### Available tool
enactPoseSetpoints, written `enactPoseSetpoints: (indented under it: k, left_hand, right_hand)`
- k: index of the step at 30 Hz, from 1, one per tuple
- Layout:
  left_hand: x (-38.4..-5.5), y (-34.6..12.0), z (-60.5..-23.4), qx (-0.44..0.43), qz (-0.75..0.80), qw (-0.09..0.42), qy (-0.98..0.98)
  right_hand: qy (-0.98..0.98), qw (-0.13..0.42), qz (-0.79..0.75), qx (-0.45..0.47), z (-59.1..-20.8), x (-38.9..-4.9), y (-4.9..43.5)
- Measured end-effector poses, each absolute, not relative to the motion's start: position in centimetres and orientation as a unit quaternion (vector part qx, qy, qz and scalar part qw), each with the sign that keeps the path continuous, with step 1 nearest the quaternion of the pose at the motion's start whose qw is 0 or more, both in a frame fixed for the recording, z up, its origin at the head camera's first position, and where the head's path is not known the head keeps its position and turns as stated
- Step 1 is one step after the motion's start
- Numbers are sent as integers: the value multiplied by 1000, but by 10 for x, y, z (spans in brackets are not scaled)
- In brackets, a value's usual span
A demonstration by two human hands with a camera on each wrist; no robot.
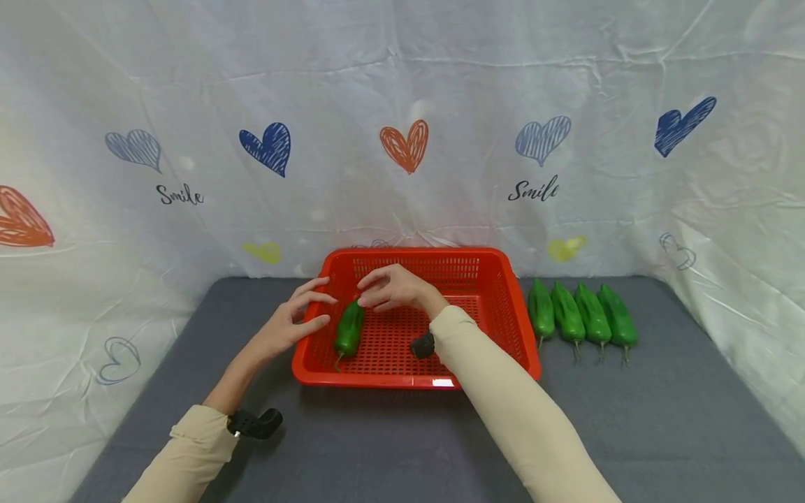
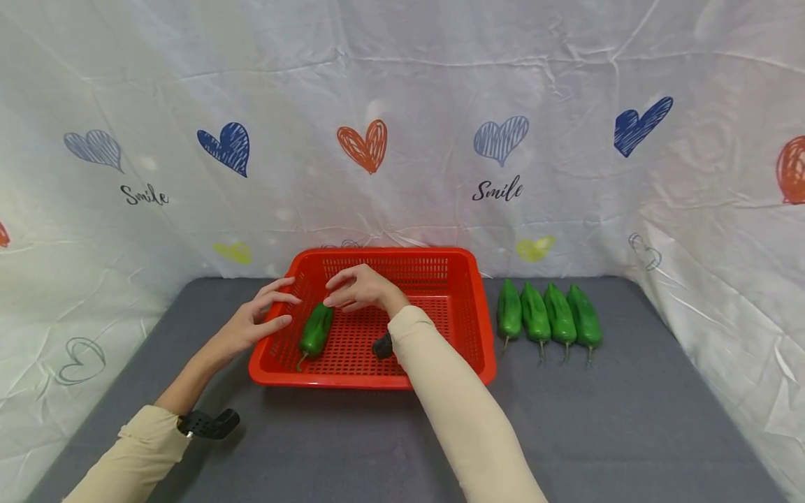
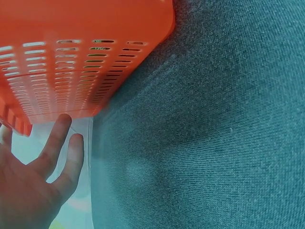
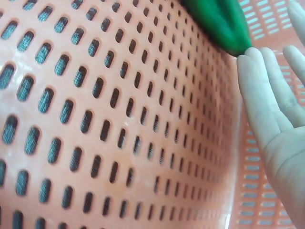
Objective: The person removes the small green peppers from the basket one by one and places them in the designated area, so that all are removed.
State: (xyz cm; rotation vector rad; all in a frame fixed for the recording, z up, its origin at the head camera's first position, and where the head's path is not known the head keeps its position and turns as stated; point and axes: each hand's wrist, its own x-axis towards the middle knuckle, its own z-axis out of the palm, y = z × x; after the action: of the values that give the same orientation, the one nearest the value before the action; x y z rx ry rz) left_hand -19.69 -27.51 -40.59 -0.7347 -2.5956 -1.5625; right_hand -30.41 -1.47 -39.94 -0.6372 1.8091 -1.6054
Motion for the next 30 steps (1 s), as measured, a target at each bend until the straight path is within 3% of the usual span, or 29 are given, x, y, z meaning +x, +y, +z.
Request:
enactPoseSetpoints:
  k: [12, 30]
  left_hand:
    - [-197, -276, -406, -243, -502, 13, -830]
    - [-198, -277, -407, -243, -502, 14, -830]
  right_hand:
    - [694, 311, -612, -219, -416, -307, -19]
    - [729, 282, -560, -275, -423, -305, -29]
